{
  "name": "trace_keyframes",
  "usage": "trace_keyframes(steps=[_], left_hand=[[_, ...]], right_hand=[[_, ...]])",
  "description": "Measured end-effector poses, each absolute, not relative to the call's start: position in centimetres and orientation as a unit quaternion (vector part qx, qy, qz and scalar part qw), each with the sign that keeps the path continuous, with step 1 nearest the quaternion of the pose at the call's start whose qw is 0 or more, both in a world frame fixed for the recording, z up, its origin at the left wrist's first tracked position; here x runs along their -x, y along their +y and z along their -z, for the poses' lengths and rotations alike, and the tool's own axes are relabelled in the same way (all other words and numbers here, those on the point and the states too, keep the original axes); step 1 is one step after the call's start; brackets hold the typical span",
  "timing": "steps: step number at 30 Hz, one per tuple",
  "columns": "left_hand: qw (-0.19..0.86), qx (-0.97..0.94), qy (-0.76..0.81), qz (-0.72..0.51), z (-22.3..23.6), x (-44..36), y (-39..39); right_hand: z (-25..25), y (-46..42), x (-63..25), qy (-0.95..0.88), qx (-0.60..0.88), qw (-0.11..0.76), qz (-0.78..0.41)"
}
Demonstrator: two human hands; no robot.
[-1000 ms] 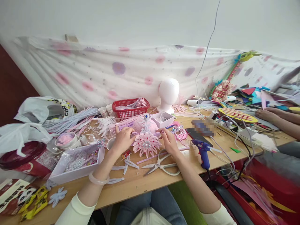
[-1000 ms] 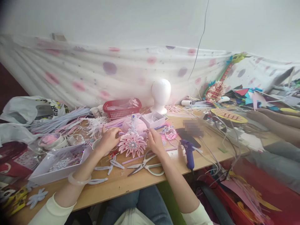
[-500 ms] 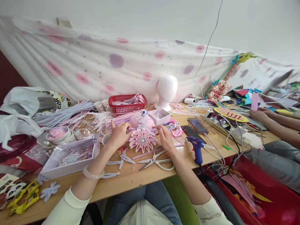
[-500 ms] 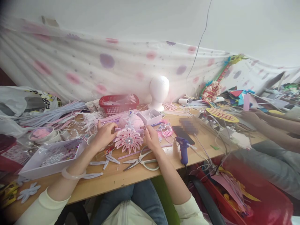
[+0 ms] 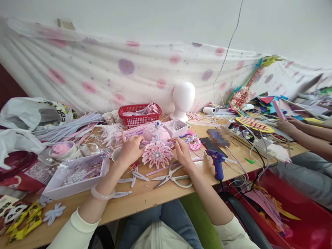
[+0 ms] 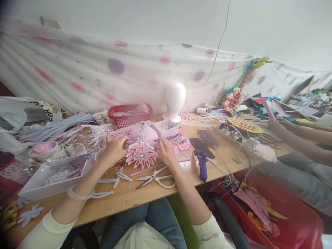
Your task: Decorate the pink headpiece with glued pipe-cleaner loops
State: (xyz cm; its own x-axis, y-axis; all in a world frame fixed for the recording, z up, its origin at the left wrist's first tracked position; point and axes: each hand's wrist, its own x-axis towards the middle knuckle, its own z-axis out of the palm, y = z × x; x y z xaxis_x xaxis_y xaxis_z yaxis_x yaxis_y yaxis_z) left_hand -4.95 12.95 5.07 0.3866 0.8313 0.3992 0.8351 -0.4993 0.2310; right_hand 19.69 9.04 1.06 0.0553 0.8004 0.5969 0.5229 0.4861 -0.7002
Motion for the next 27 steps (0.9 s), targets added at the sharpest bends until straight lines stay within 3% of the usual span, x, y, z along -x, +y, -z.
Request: trace_keyframes(steps=[27], left_hand=[[-0.006,0.835,-0.497,0.237,-5.47,4.96,12.83]], right_hand=[[-1.18,8.96,-19.52,-0.673,0.488,0.538,-0.138]])
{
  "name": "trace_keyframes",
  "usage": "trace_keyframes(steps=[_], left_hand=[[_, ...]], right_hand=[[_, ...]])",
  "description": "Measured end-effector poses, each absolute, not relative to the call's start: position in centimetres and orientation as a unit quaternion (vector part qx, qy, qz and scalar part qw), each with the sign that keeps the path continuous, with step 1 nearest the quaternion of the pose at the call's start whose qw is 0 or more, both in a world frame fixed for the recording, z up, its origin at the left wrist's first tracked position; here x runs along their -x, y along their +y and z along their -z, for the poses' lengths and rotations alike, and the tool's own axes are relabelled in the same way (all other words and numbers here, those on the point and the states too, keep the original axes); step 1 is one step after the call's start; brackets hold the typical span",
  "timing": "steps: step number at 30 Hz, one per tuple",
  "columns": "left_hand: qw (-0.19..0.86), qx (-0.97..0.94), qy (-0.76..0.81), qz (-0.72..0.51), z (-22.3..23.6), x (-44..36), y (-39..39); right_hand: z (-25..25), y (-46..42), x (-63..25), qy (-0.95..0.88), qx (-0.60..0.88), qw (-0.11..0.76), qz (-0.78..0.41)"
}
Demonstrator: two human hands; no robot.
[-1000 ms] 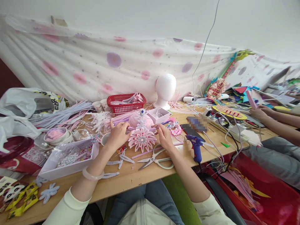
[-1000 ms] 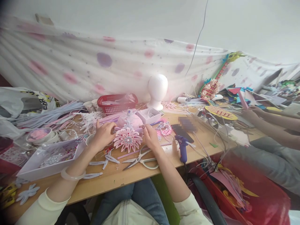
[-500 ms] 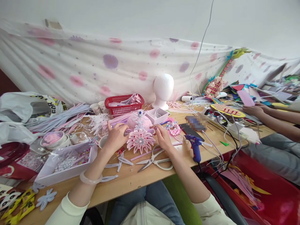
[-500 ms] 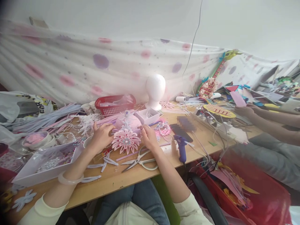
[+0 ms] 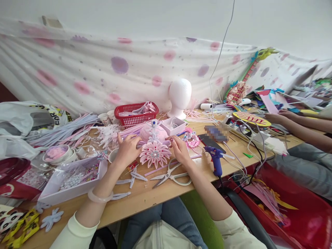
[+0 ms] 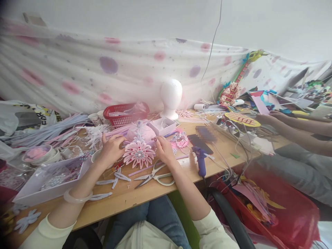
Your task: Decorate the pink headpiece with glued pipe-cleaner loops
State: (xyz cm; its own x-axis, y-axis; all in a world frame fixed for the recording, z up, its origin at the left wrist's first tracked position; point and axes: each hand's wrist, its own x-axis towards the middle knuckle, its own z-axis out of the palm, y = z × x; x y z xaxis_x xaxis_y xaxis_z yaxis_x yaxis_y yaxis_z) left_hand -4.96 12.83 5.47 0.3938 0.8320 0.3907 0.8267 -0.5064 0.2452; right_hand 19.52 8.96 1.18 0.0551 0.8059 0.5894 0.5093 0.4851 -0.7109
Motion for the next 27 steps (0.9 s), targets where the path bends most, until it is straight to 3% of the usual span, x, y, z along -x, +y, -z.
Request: trace_keyframes(steps=[27], left_hand=[[0.101,-0.838,0.481,-0.238,-6.7,5.7,12.3]], right_hand=[[0.4,7.3,-20.1,-0.602,0.519,0.575,-0.194]])
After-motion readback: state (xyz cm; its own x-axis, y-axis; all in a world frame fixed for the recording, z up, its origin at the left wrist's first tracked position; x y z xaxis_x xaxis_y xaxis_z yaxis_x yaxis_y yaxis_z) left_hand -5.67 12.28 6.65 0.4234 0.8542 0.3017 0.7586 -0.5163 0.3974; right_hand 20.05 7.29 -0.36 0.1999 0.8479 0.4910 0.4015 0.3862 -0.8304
